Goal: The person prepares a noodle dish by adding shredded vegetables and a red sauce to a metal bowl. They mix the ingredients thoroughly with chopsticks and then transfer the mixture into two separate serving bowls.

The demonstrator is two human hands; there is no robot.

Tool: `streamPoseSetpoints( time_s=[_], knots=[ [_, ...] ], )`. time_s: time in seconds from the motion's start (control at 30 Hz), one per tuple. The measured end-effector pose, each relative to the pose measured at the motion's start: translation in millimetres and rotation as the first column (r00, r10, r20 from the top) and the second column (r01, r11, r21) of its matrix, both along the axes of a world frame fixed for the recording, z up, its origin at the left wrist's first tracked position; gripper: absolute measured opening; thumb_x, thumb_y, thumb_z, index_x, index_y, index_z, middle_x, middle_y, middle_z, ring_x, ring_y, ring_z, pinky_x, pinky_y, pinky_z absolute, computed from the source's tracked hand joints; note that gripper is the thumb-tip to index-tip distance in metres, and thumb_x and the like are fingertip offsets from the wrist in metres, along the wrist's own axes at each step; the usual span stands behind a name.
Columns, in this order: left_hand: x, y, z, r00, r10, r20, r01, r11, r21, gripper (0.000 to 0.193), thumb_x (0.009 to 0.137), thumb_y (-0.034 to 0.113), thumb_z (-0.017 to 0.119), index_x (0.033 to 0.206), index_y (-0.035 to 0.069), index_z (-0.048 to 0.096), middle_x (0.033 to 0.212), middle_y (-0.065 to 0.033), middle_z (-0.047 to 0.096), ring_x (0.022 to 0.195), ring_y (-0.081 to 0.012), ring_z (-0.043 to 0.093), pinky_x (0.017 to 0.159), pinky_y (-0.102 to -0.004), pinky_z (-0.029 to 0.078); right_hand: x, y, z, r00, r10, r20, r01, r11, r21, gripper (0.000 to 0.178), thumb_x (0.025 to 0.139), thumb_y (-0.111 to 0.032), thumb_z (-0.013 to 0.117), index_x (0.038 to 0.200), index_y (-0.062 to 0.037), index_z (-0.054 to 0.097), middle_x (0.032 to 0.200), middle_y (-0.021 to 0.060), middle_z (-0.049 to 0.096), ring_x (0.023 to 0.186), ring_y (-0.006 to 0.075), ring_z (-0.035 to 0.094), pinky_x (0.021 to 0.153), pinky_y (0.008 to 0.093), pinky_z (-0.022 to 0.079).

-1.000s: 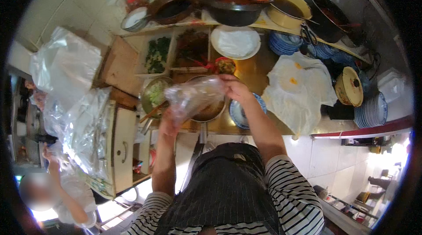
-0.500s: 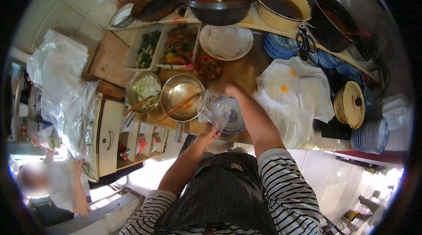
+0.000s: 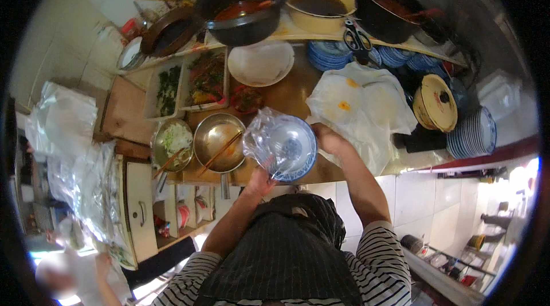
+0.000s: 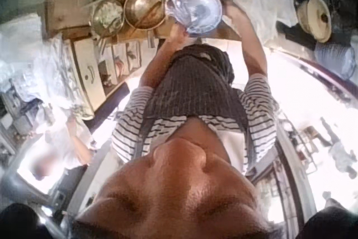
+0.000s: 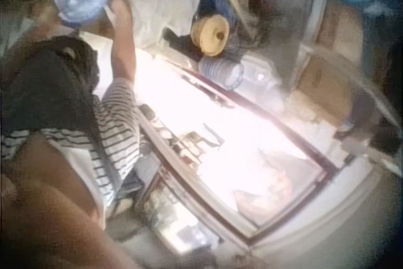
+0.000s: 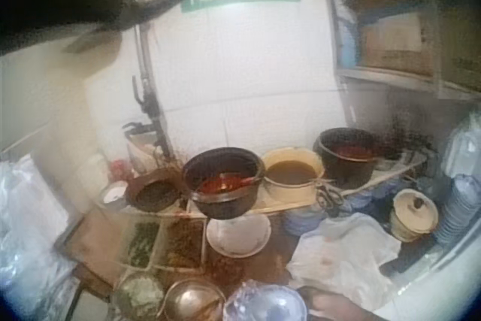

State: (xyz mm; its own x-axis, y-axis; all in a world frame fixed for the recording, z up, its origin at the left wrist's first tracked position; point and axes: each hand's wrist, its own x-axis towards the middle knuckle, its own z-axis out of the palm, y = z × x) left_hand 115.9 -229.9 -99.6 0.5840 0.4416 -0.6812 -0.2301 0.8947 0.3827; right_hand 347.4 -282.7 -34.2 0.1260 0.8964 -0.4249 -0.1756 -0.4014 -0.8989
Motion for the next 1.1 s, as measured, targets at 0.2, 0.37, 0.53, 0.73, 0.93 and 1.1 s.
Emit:
streamPoseSetpoints(
  time_s=[0.2, 0.37, 0.53, 0.73, 0.93, 1.1],
  knots=[
    [0, 21, 20, 0.982, -0.017, 0.189, -0.012, 0.988, 0.151, 0.033, 0.093, 0.021, 0.049, 0.123, 0.008, 0.045, 0.110, -0.0084, 0.057, 0.093, -0.0222, 0.059, 0.073, -0.0362, 0.051, -39, 6, -60, 0.748, -0.364, -0.555, 0.525, 0.836, 0.159, 0.036, 0.081, -0.004, 0.062, 0.117, 0.0018, 0.055, 0.107, 0.0085, 0.061, 0.092, 0.0153, 0.057, 0.083, 0.0295, 0.047],
    [-2, 30, 46, 0.983, -0.015, 0.181, -0.010, 0.991, 0.136, 0.030, 0.092, 0.021, 0.049, 0.120, 0.010, 0.047, 0.105, -0.0053, 0.058, 0.086, -0.0200, 0.059, 0.063, -0.0349, 0.052, -77, 22, -92, 0.762, -0.335, -0.554, 0.540, 0.801, 0.258, 0.038, 0.083, -0.009, 0.061, 0.120, -0.0040, 0.052, 0.111, 0.0067, 0.059, 0.099, 0.0164, 0.056, 0.086, 0.0307, 0.046],
    [-5, 34, 38, 0.911, -0.110, 0.397, 0.060, 0.989, 0.135, 0.035, 0.089, 0.021, 0.054, 0.122, 0.011, 0.045, 0.108, -0.0061, 0.057, 0.088, -0.0204, 0.059, 0.059, -0.0376, 0.052, -83, 23, -88, 0.593, -0.513, -0.620, 0.663, 0.749, 0.014, 0.037, 0.085, -0.013, 0.060, 0.120, -0.0070, 0.050, 0.112, 0.0049, 0.058, 0.100, 0.0156, 0.055, 0.085, 0.0310, 0.046],
    [-9, 41, 91, 0.973, -0.225, -0.054, 0.199, 0.690, 0.696, 0.059, 0.087, 0.030, 0.060, 0.133, 0.008, 0.031, 0.119, -0.0069, 0.050, 0.103, -0.0183, 0.052, 0.076, -0.0319, 0.048, -65, -21, 25, 0.639, -0.418, -0.646, 0.696, 0.671, 0.255, 0.036, 0.091, -0.031, 0.051, 0.122, -0.0109, 0.048, 0.112, 0.0057, 0.058, 0.100, 0.0156, 0.055, 0.083, 0.0347, 0.048],
    [-7, 42, 122, 0.949, -0.314, 0.011, 0.152, 0.490, 0.858, 0.066, 0.078, 0.041, 0.069, 0.122, 0.006, 0.035, 0.093, 0.0022, 0.048, 0.072, -0.0042, 0.042, 0.058, -0.0193, 0.033, -63, -32, -36, 0.401, -0.264, -0.877, 0.679, 0.729, 0.091, 0.047, 0.092, -0.042, 0.044, 0.121, -0.0057, 0.050, 0.114, 0.0103, 0.057, 0.101, 0.0253, 0.056, 0.089, 0.0416, 0.047],
    [13, 39, 92, 0.997, 0.075, 0.008, -0.041, 0.450, 0.892, 0.016, 0.090, 0.017, 0.058, 0.079, 0.008, 0.052, 0.077, 0.0045, 0.052, 0.072, -0.0058, 0.045, 0.068, -0.0197, 0.038, -77, -38, -76, 0.426, -0.330, -0.843, 0.611, 0.792, -0.002, 0.052, 0.085, -0.035, 0.056, 0.124, -0.0023, 0.047, 0.121, 0.0109, 0.054, 0.100, 0.0274, 0.059, 0.087, 0.0414, 0.048]
  ],
)
